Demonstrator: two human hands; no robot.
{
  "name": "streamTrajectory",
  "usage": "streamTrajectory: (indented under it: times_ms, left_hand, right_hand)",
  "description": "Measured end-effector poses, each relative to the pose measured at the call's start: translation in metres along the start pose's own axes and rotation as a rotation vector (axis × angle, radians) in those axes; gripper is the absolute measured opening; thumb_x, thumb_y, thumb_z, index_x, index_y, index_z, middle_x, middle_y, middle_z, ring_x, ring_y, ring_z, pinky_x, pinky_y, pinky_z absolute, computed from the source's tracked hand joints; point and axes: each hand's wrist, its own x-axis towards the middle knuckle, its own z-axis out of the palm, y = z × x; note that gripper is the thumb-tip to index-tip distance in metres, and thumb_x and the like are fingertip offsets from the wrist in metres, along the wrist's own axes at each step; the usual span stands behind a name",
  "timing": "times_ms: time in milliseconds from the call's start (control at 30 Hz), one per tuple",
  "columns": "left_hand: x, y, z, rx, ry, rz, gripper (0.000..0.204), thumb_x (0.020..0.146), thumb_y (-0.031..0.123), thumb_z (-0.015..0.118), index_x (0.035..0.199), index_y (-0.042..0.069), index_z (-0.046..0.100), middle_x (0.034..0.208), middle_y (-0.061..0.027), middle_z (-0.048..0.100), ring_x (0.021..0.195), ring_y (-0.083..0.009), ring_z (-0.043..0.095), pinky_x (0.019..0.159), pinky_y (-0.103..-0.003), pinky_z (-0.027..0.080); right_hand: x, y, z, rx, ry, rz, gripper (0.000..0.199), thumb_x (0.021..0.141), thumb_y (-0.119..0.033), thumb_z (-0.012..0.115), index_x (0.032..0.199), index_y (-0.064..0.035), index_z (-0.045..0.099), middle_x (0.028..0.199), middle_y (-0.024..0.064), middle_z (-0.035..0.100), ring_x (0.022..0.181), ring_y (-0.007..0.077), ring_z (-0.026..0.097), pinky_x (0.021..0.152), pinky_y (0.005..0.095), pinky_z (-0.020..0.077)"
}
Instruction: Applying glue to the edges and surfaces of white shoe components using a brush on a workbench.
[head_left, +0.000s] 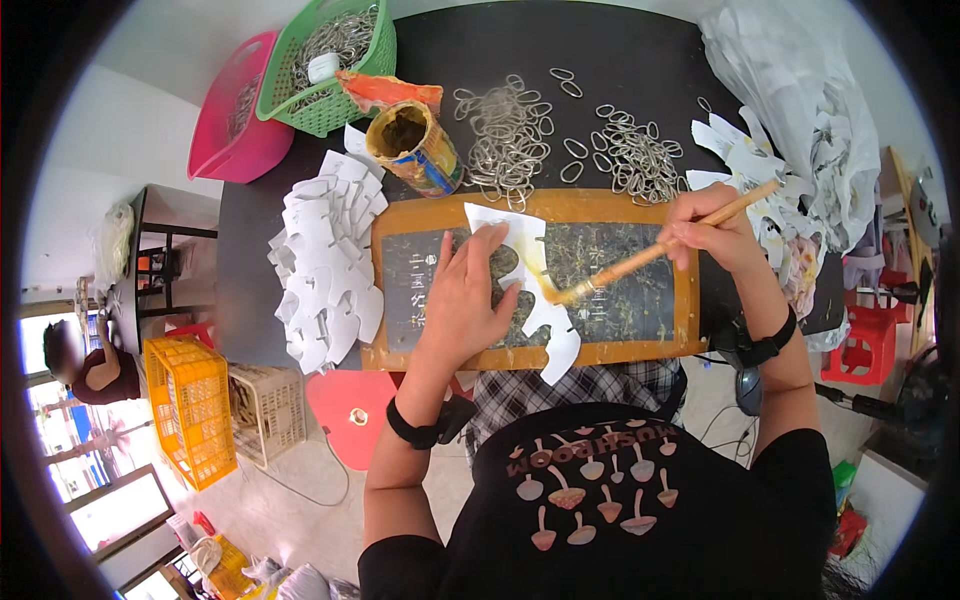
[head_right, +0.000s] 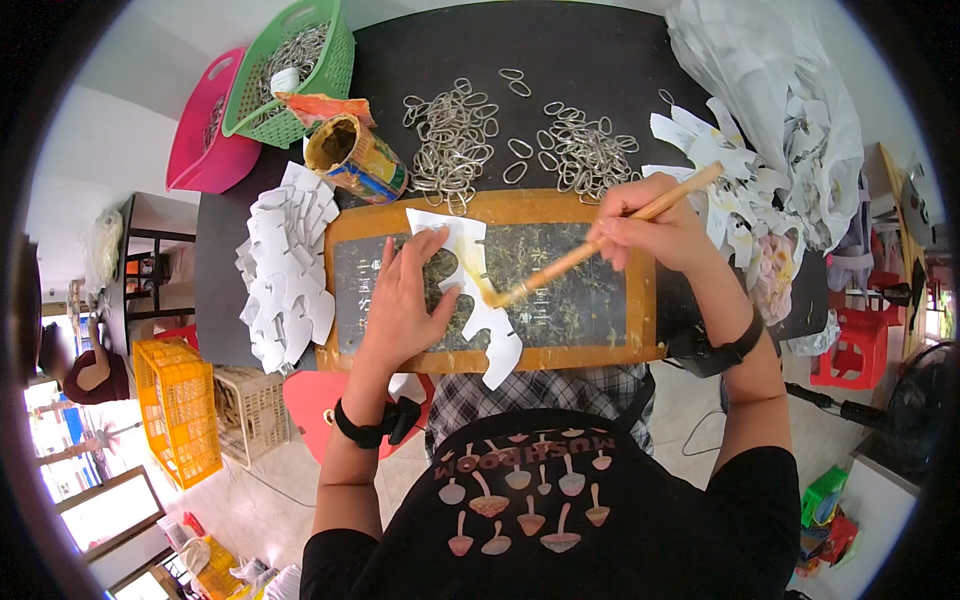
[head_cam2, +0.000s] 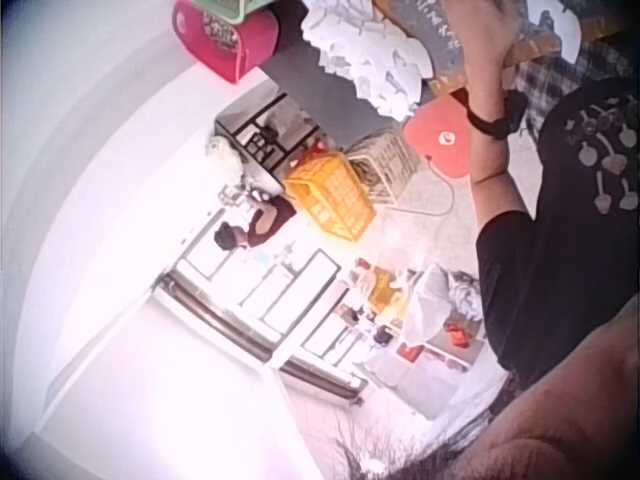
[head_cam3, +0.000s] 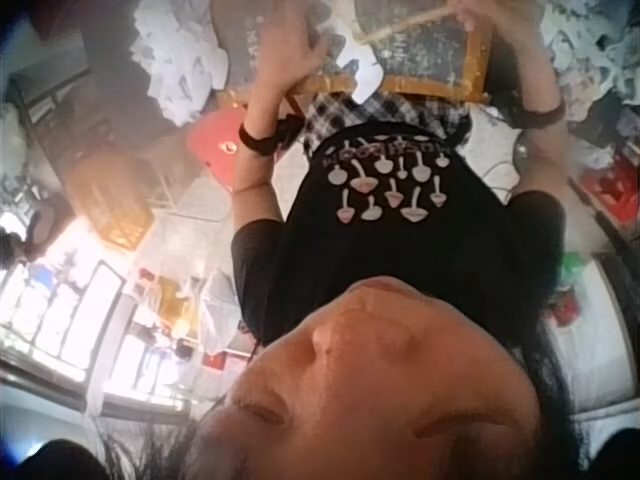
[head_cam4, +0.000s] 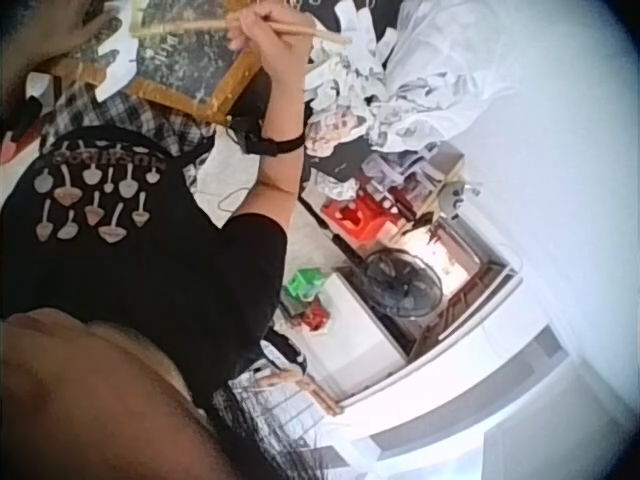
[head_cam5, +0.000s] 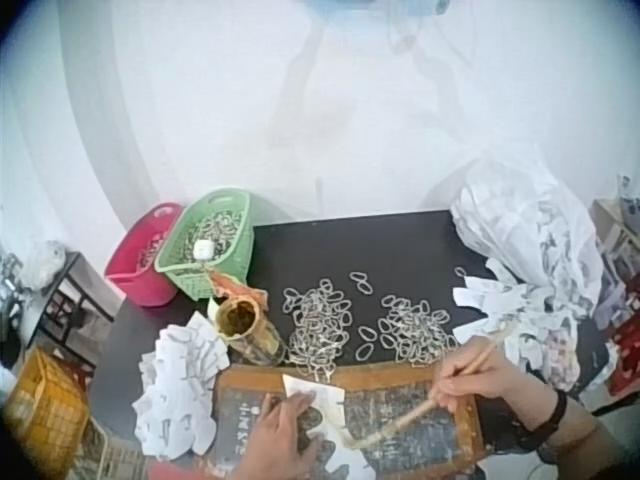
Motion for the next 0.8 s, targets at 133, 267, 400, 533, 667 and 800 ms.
streamTrajectory:
  times_ms: [133, 267, 400, 533, 667, 800]
  left_hand:
    - [-0.001, 0.000, 0.000, -0.007, 0.006, -0.001, 0.063, 0.074, 0.011, 0.066, 0.130, 0.002, 0.038, 0.124, -0.0133, 0.055, 0.119, -0.0313, 0.049, 0.108, -0.054, 0.026]
    - [0.000, 0.002, -0.001, -0.004, 0.003, -0.005, 0.063, 0.073, 0.011, 0.066, 0.130, 0.002, 0.038, 0.124, -0.0131, 0.055, 0.119, -0.0310, 0.049, 0.108, -0.053, 0.026]
    - [0.000, 0.002, -0.002, 0.001, -0.010, -0.011, 0.063, 0.074, 0.011, 0.066, 0.129, 0.002, 0.038, 0.124, -0.0131, 0.055, 0.119, -0.0310, 0.049, 0.108, -0.053, 0.026]
    - [0.000, 0.000, 0.001, -0.025, 0.007, -0.011, 0.065, 0.073, 0.009, 0.067, 0.131, 0.005, 0.038, 0.126, -0.0128, 0.054, 0.118, -0.0351, 0.049, 0.109, -0.054, 0.024]
    - [0.000, 0.001, 0.000, 0.003, -0.001, -0.003, 0.063, 0.074, 0.010, 0.066, 0.129, 0.002, 0.039, 0.124, -0.0141, 0.055, 0.120, -0.0311, 0.048, 0.108, -0.054, 0.026]
    - [0.000, 0.001, 0.001, -0.008, -0.006, -0.012, 0.064, 0.073, 0.009, 0.067, 0.130, 0.003, 0.039, 0.125, -0.0132, 0.054, 0.120, -0.0326, 0.049, 0.108, -0.055, 0.024]
  right_hand:
    - [0.004, 0.007, 0.008, 0.129, 0.198, -0.005, 0.015, 0.086, -0.007, 0.056, 0.080, 0.0044, 0.064, 0.064, 0.0089, 0.063, 0.052, 0.0119, 0.061, 0.048, 0.0220, 0.0501]
    - [-0.001, 0.010, 0.005, 0.022, 0.093, -0.038, 0.017, 0.087, -0.008, 0.055, 0.078, 0.0046, 0.063, 0.063, 0.0097, 0.063, 0.051, 0.0130, 0.061, 0.048, 0.0225, 0.0497]
    - [-0.003, 0.008, 0.010, 0.095, 0.164, -0.043, 0.017, 0.086, -0.009, 0.057, 0.077, 0.0043, 0.062, 0.064, 0.0097, 0.063, 0.052, 0.0134, 0.062, 0.048, 0.0235, 0.0499]
    - [-0.010, 0.006, 0.007, -0.056, -0.079, -0.147, 0.018, 0.084, -0.011, 0.059, 0.078, 0.0045, 0.063, 0.062, 0.0103, 0.062, 0.052, 0.0151, 0.062, 0.048, 0.0238, 0.0490]
    - [-0.021, 0.011, 0.001, 0.059, -0.086, -0.043, 0.021, 0.085, -0.014, 0.060, 0.083, 0.0062, 0.063, 0.063, 0.0110, 0.062, 0.055, 0.0158, 0.063, 0.050, 0.0233, 0.0502]
    - [-0.016, 0.004, 0.010, 0.106, 0.264, -0.081, 0.014, 0.084, -0.005, 0.061, 0.092, 0.0063, 0.062, 0.075, 0.0108, 0.064, 0.063, 0.0155, 0.065, 0.055, 0.0234, 0.0526]
